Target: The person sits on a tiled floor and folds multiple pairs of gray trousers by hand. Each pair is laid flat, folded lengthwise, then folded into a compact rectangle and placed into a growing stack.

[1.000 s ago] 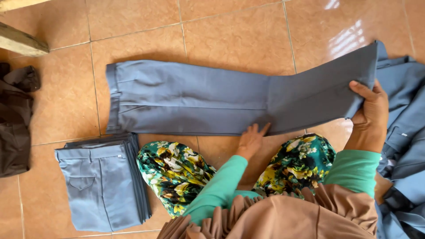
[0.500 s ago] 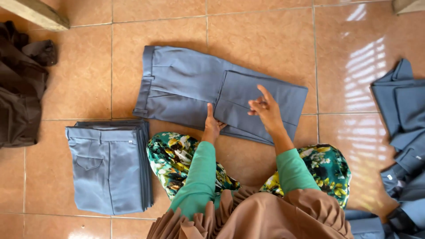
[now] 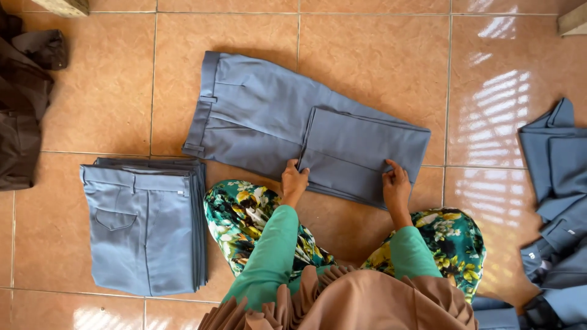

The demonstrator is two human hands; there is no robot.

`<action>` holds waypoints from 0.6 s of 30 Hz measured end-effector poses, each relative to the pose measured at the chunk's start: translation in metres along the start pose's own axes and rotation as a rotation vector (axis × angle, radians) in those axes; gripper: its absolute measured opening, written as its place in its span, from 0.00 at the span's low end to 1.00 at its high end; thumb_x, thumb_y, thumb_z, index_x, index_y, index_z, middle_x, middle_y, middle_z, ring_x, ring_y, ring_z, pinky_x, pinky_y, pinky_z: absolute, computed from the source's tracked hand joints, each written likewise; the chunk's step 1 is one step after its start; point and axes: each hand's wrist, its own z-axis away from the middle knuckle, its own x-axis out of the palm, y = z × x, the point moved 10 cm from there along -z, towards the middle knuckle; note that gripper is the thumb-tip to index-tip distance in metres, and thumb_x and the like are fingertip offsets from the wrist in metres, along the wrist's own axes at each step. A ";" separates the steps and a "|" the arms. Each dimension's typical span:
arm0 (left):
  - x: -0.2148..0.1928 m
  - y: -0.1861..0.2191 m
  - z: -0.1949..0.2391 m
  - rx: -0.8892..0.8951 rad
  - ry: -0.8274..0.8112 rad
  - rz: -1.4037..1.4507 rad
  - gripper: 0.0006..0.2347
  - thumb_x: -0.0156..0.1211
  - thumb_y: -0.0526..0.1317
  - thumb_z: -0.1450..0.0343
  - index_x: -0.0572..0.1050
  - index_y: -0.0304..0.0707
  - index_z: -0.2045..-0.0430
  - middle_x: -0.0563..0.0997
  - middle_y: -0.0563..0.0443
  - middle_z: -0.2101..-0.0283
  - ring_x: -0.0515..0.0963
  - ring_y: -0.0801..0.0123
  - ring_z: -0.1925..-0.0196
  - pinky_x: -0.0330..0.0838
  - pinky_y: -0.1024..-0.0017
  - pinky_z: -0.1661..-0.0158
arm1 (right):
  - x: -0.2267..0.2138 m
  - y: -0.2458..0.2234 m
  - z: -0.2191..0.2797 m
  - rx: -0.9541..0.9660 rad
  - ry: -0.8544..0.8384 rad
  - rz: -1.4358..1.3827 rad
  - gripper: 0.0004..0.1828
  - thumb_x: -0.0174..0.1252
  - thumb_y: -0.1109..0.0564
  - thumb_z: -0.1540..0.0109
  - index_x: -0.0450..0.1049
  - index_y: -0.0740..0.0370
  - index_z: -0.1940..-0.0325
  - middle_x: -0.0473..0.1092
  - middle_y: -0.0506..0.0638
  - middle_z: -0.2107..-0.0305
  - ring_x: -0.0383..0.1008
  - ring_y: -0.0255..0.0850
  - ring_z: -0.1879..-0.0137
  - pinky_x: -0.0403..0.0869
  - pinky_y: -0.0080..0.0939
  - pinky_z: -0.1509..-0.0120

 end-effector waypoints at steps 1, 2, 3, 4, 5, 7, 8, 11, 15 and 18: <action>-0.011 0.016 0.013 0.079 0.064 -0.074 0.24 0.65 0.40 0.31 0.65 0.36 0.41 0.83 0.31 0.59 0.85 0.53 0.69 0.82 0.62 0.66 | -0.001 0.000 0.000 -0.002 0.000 -0.004 0.20 0.57 0.63 0.33 0.74 0.52 0.37 0.64 0.51 0.64 0.73 0.49 0.56 0.75 0.52 0.50; -0.022 0.034 0.027 0.161 0.126 -0.149 0.26 0.64 0.37 0.29 0.59 0.36 0.38 0.81 0.24 0.57 0.85 0.40 0.60 0.81 0.52 0.61 | -0.003 0.001 0.000 -0.002 0.003 -0.009 0.19 0.56 0.63 0.33 0.74 0.54 0.37 0.64 0.51 0.65 0.73 0.49 0.56 0.75 0.52 0.50; -0.026 0.048 0.036 0.164 0.123 -0.151 0.26 0.64 0.37 0.29 0.59 0.36 0.38 0.81 0.24 0.57 0.85 0.40 0.60 0.81 0.52 0.61 | 0.005 0.003 0.000 0.000 0.007 -0.010 0.19 0.56 0.63 0.33 0.74 0.54 0.37 0.64 0.51 0.65 0.73 0.49 0.56 0.75 0.52 0.50; -0.038 0.084 0.054 0.340 0.308 -0.407 0.30 0.65 0.40 0.31 0.57 0.42 0.34 0.71 0.30 0.45 0.74 0.41 0.46 0.74 0.47 0.51 | 0.002 0.000 0.000 -0.067 0.091 0.061 0.20 0.58 0.63 0.34 0.75 0.50 0.38 0.66 0.51 0.66 0.74 0.52 0.56 0.74 0.54 0.50; -0.043 0.120 0.078 0.518 0.497 -0.659 0.34 0.65 0.42 0.32 0.56 0.47 0.29 0.61 0.35 0.34 0.63 0.41 0.32 0.66 0.43 0.42 | 0.000 -0.004 0.002 -0.133 0.173 0.134 0.21 0.59 0.63 0.36 0.76 0.47 0.40 0.68 0.52 0.67 0.74 0.55 0.56 0.73 0.56 0.49; -0.006 0.140 0.079 0.691 0.420 -0.673 0.29 0.58 0.44 0.28 0.58 0.49 0.30 0.56 0.37 0.29 0.57 0.43 0.27 0.58 0.43 0.36 | 0.023 -0.030 0.006 -0.262 0.255 0.164 0.21 0.60 0.63 0.36 0.76 0.47 0.39 0.68 0.50 0.61 0.73 0.52 0.50 0.72 0.51 0.44; 0.018 0.154 0.085 0.860 0.354 -0.691 0.24 0.51 0.45 0.24 0.61 0.50 0.30 0.52 0.39 0.23 0.51 0.45 0.22 0.49 0.44 0.31 | 0.033 -0.049 0.011 -0.395 0.330 0.182 0.22 0.61 0.62 0.36 0.76 0.46 0.39 0.68 0.48 0.56 0.72 0.48 0.44 0.71 0.46 0.38; 0.039 0.144 0.057 0.802 0.278 -0.813 0.27 0.51 0.53 0.25 0.58 0.58 0.29 0.53 0.44 0.23 0.49 0.48 0.21 0.42 0.42 0.28 | 0.077 -0.150 0.023 -0.730 0.229 0.157 0.19 0.55 0.55 0.32 0.73 0.55 0.36 0.72 0.62 0.49 0.72 0.58 0.38 0.70 0.56 0.34; 0.039 0.125 0.044 0.776 0.154 -0.956 0.28 0.48 0.52 0.26 0.53 0.62 0.28 0.46 0.52 0.21 0.43 0.54 0.20 0.36 0.45 0.27 | 0.115 -0.140 0.008 -0.661 0.061 0.451 0.29 0.41 0.40 0.27 0.60 0.47 0.22 0.60 0.53 0.29 0.55 0.50 0.23 0.55 0.57 0.23; 0.030 0.132 0.050 0.880 0.360 -0.873 0.25 0.39 0.56 0.23 0.53 0.68 0.27 0.51 0.53 0.22 0.49 0.55 0.21 0.43 0.44 0.29 | 0.066 -0.093 -0.017 -0.681 0.232 0.768 0.29 0.41 0.36 0.28 0.58 0.35 0.23 0.52 0.43 0.24 0.48 0.41 0.19 0.41 0.54 0.19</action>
